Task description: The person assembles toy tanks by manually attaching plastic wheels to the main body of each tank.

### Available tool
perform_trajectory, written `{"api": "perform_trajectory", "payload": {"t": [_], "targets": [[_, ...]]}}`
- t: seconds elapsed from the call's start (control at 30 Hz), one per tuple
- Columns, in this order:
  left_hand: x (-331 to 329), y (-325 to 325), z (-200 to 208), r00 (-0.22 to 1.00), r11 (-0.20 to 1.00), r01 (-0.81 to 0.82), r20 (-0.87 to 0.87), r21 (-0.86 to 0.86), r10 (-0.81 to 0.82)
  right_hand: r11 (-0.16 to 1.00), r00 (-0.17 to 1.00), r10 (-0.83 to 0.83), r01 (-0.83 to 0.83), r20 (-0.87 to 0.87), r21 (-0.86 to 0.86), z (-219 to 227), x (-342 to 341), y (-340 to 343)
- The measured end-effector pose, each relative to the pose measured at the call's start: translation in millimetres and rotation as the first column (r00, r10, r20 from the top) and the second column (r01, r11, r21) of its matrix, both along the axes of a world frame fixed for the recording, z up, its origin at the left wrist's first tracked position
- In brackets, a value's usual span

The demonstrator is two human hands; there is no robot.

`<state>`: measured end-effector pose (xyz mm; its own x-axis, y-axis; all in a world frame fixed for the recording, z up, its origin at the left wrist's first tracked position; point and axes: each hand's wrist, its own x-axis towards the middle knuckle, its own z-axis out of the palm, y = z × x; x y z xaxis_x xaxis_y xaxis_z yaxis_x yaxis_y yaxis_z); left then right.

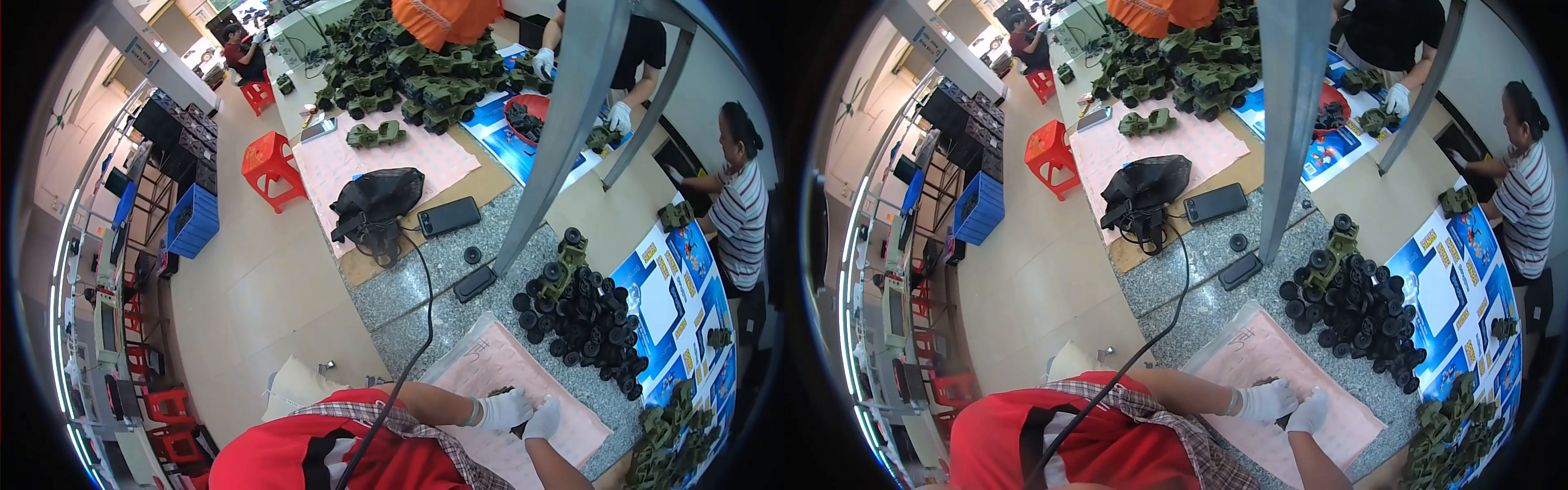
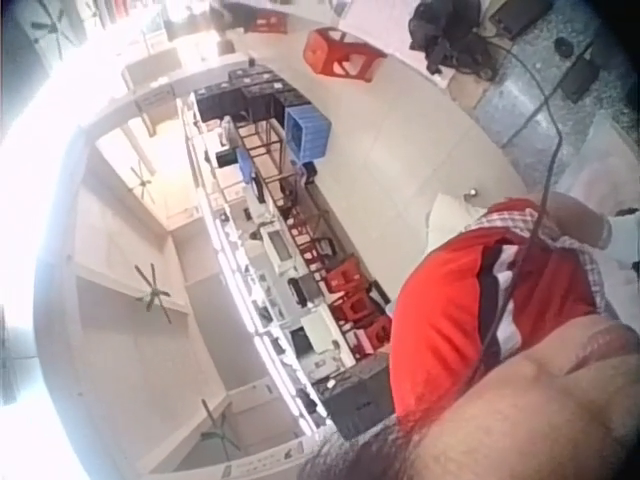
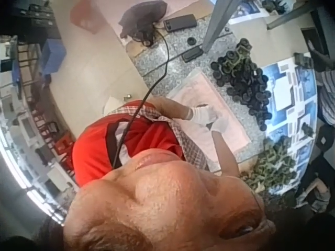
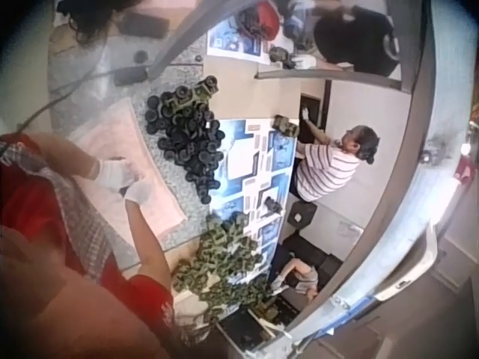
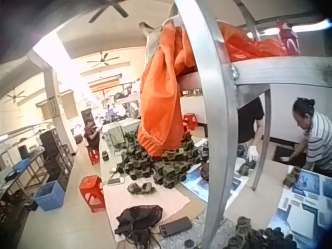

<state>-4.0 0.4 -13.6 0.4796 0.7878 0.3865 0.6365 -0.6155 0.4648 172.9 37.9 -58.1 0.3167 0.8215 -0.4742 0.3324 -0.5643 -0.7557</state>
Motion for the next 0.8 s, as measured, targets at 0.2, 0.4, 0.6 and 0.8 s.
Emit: {"api": "perform_trajectory", "payload": {"t": [0.2, 0.4, 0.6, 0.8], "targets": [[-11, 23, 16, 0.984, 0.937, 0.0, -0.166, -0.348, -0.062, 0.647, 0.533, 0.541, -0.758, 0.65, 0.083, 1, -10, 8], [-13, 29, 8, 0.967, 0.959, -0.053, -0.252, -0.28, -0.02, 0.826, 0.806, 0.417, -0.529, 0.42, 0.195, 45, -17, 34], [-27, 39, 36, 0.99, 0.555, -0.088, -0.133, -0.827, -0.042, 0.836, 0.807, 0.312, -0.484, 0.502, 0.258, 52, 41, 87], [-60, 55, 21, 0.991, 0.13, 0.101, 0.111, -0.986, 0.07, 0.804, 0.674, 0.354, -0.573, 0.649, 0.156, 61, -5, 130]]}}
